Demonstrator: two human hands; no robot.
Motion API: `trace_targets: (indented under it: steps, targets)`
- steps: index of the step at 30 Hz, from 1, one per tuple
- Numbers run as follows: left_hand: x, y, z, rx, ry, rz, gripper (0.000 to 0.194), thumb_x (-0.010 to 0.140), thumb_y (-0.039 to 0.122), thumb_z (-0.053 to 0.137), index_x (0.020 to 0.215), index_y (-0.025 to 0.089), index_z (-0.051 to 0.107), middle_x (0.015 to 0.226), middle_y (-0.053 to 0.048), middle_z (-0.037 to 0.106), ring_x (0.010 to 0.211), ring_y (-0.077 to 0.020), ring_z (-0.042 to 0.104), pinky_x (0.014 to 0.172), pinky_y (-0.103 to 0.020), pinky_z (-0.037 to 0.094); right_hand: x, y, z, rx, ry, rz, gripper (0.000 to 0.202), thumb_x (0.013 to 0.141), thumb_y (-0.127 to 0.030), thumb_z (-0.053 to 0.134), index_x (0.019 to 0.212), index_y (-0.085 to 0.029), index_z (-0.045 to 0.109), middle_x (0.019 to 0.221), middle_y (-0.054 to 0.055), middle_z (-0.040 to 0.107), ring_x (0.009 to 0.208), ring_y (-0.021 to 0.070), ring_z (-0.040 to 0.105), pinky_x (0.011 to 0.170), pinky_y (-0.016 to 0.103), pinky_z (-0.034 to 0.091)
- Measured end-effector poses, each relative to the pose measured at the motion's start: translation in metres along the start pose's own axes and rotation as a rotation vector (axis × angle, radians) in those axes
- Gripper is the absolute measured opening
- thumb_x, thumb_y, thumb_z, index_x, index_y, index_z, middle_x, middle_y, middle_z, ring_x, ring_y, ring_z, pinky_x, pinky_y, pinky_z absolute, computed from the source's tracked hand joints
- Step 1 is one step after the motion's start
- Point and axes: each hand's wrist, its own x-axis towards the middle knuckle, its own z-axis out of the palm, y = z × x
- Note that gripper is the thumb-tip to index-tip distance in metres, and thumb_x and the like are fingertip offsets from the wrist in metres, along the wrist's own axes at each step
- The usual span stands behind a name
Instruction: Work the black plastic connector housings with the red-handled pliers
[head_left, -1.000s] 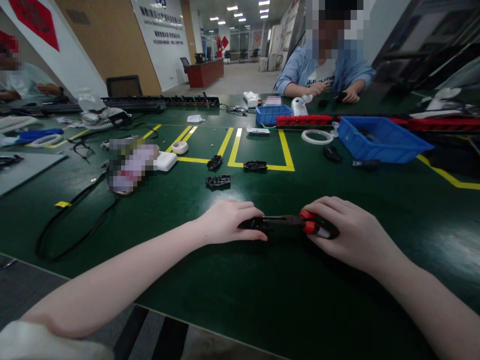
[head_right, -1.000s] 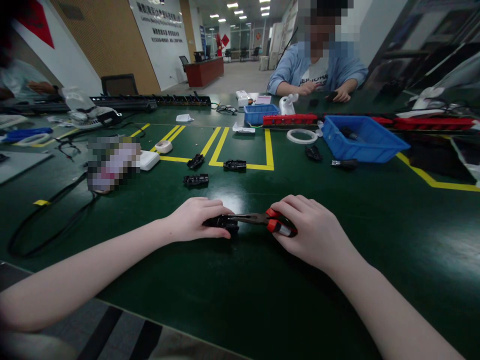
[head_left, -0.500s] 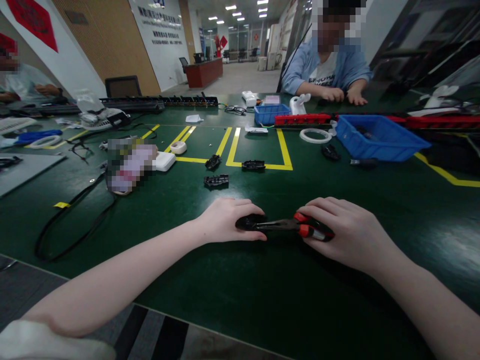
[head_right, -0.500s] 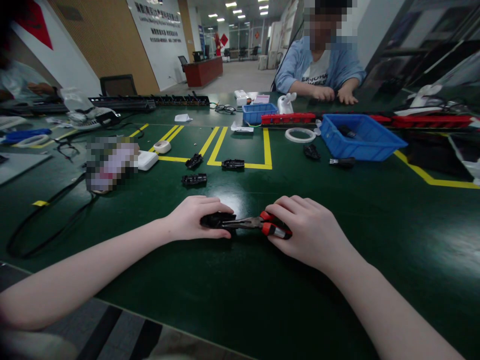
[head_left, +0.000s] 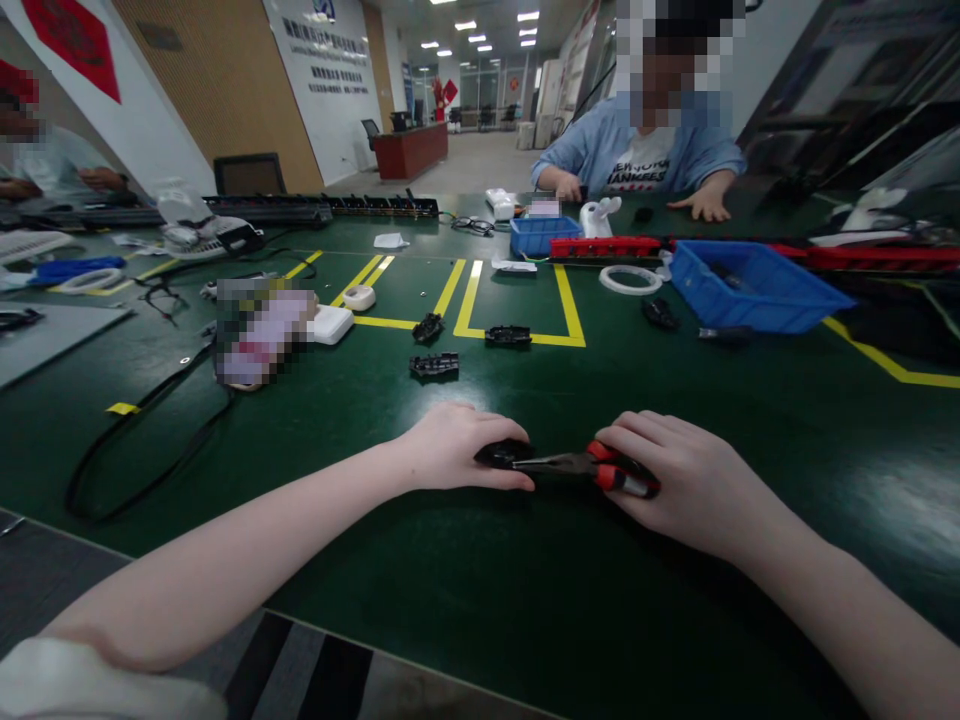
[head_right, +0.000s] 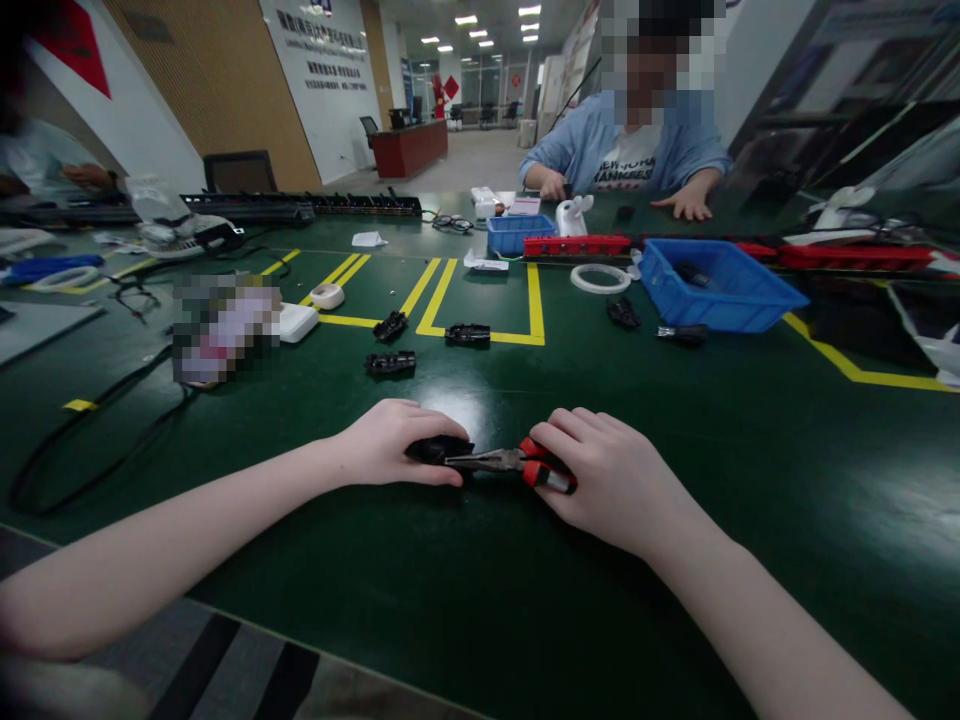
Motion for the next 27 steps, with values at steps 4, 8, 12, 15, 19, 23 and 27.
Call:
trace_targets:
  steps: [4, 8, 12, 15, 19, 23, 27]
  targets:
    - [0.0005, -0.0017, -0.0023, -0.038, -0.043, -0.008, 0.042, 0.090, 0.055, 0.060, 0.112, 0.020, 0.065, 0.088, -0.002, 0.071, 0.076, -0.0169, 0.066, 0.065, -0.025, 0.040, -0.0005, -0.0005, 0.0027, -0.006, 0.002, -0.002, 0.020, 0.075, -0.020, 0.056, 0.094, -0.017, 0.063, 0.087, 0.008, 0.065, 0.072, 0.0214, 0.061, 0.061, 0.033, 0.049]
    - [0.0008, -0.0031, -0.0026, -0.050, -0.049, -0.020, 0.042, 0.089, 0.056, 0.060, 0.112, 0.020, 0.065, 0.086, -0.001, 0.070, 0.071, -0.0161, 0.064, 0.061, -0.025, 0.038, -0.0016, 0.0003, 0.0061, -0.003, -0.010, 0.005, 0.021, 0.076, -0.020, 0.055, 0.095, -0.017, 0.062, 0.088, 0.009, 0.065, 0.072, 0.0213, 0.060, 0.062, 0.034, 0.049]
    - [0.0011, -0.0037, -0.0005, -0.057, -0.027, -0.016, 0.043, 0.087, 0.055, 0.064, 0.112, 0.021, 0.063, 0.088, -0.001, 0.070, 0.072, -0.0160, 0.064, 0.060, -0.024, 0.037, -0.0009, 0.0003, 0.0054, 0.020, -0.020, 0.014, 0.021, 0.075, -0.020, 0.056, 0.095, -0.017, 0.062, 0.086, 0.008, 0.064, 0.072, 0.0214, 0.061, 0.061, 0.034, 0.049]
    - [0.0009, -0.0024, -0.0006, -0.085, -0.006, -0.010, 0.041, 0.087, 0.052, 0.065, 0.113, 0.020, 0.062, 0.092, -0.001, 0.070, 0.077, -0.0167, 0.065, 0.062, -0.024, 0.039, 0.0001, 0.0006, 0.0036, 0.014, -0.013, 0.016, 0.020, 0.075, -0.021, 0.056, 0.094, -0.017, 0.062, 0.086, 0.008, 0.065, 0.072, 0.0216, 0.061, 0.061, 0.034, 0.050]
    - [0.0005, 0.0003, -0.0036, -0.136, 0.014, -0.019, 0.039, 0.088, 0.047, 0.066, 0.115, 0.020, 0.060, 0.097, -0.001, 0.071, 0.081, -0.0164, 0.066, 0.065, -0.024, 0.041, -0.0002, 0.0028, 0.0037, -0.010, 0.008, 0.025, 0.021, 0.076, -0.021, 0.056, 0.096, -0.017, 0.063, 0.090, 0.009, 0.066, 0.076, 0.0226, 0.062, 0.064, 0.035, 0.051]
    - [0.0009, 0.0000, -0.0037, -0.138, 0.020, -0.018, 0.040, 0.087, 0.046, 0.067, 0.116, 0.020, 0.060, 0.098, -0.001, 0.071, 0.081, -0.0160, 0.066, 0.065, -0.024, 0.041, -0.0013, 0.0046, 0.0052, 0.009, -0.001, 0.042, 0.023, 0.076, -0.022, 0.057, 0.098, -0.017, 0.063, 0.093, 0.009, 0.067, 0.078, 0.0228, 0.062, 0.066, 0.036, 0.052]
    - [0.0017, -0.0020, -0.0003, -0.115, 0.027, 0.005, 0.040, 0.087, 0.047, 0.067, 0.116, 0.020, 0.060, 0.098, -0.001, 0.070, 0.081, -0.0159, 0.066, 0.064, -0.023, 0.040, -0.0012, 0.0040, 0.0051, 0.032, -0.033, 0.054, 0.021, 0.076, -0.022, 0.057, 0.095, -0.018, 0.063, 0.089, 0.007, 0.067, 0.075, 0.0215, 0.062, 0.064, 0.035, 0.050]
